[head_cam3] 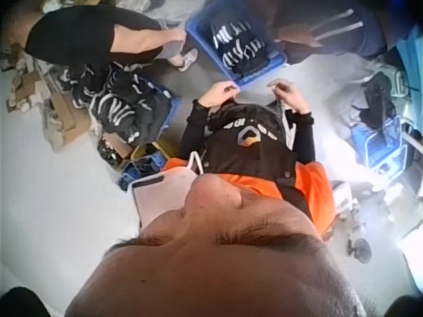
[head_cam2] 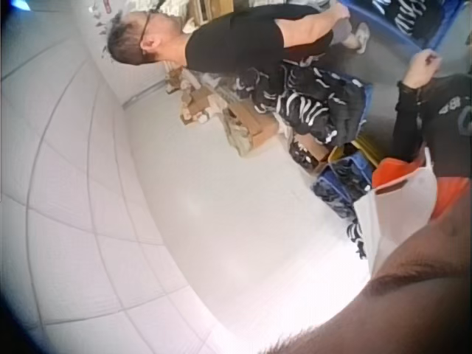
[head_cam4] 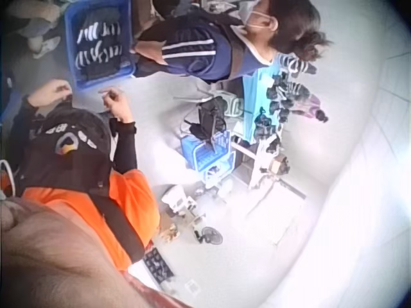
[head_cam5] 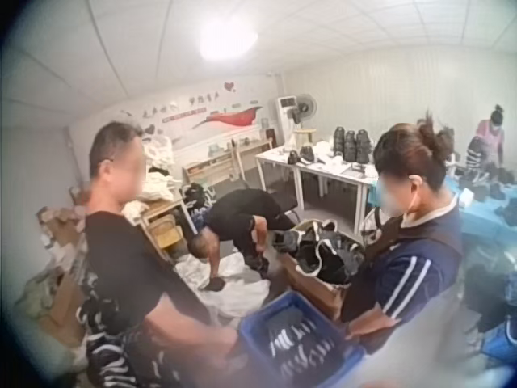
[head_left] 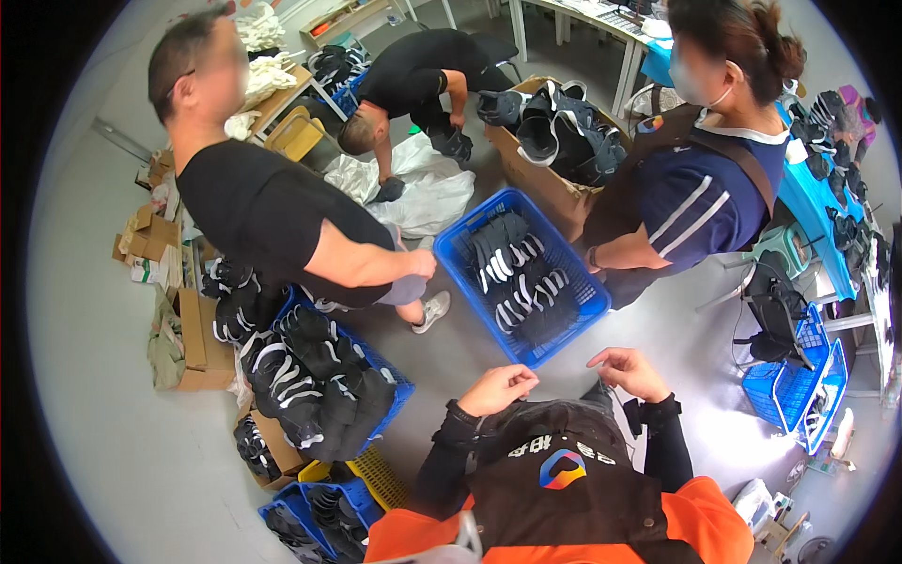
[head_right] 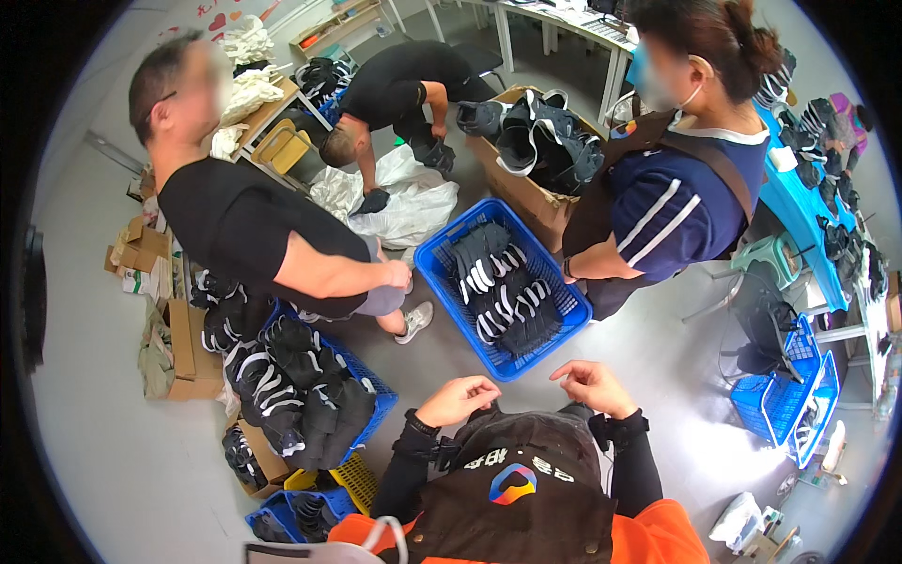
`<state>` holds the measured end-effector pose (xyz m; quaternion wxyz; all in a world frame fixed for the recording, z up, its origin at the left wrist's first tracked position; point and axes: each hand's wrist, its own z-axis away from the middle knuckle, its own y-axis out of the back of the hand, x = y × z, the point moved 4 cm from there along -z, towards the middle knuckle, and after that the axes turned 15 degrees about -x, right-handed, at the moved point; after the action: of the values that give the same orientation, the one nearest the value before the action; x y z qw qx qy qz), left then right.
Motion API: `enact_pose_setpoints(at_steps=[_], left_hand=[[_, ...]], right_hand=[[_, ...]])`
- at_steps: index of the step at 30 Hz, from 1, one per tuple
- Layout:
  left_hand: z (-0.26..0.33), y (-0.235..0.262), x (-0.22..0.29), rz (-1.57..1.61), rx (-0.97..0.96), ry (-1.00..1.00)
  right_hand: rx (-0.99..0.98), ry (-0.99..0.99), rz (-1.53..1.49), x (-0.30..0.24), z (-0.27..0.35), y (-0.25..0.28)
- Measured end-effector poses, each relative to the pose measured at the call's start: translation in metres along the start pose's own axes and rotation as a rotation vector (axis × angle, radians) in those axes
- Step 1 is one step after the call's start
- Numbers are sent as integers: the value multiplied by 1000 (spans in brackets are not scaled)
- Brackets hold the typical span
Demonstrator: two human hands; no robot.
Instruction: Packing shoes into a large bag with coworkers in a manufacturing facility.
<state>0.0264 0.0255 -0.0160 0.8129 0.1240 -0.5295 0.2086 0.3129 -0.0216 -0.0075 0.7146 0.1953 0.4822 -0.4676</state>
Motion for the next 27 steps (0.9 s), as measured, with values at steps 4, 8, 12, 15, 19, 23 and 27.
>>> enact_pose_setpoints(at_steps=[4,8,12,15,19,23,27], left_hand=[[74,61,-18,-16,-28,120],[78,88,-22,6,-4,93],[80,113,-35,12,9,119],[73,140,-47,12,-8,169],[70,169,-86,-16,-41,259],[59,197,-147,58,-178,336],[50,232,-184,24,-315,396]], right_hand=[[-8,4,-97,-14,-41,-78],[2,-40,-38,-8,-68,-67],[93,-135,-180,71,-114,-41],[270,-227,-323,158,-164,-12],[532,-479,-341,281,-203,6],[620,-615,-483,369,-240,-22],[766,-633,-540,442,-294,-61]])
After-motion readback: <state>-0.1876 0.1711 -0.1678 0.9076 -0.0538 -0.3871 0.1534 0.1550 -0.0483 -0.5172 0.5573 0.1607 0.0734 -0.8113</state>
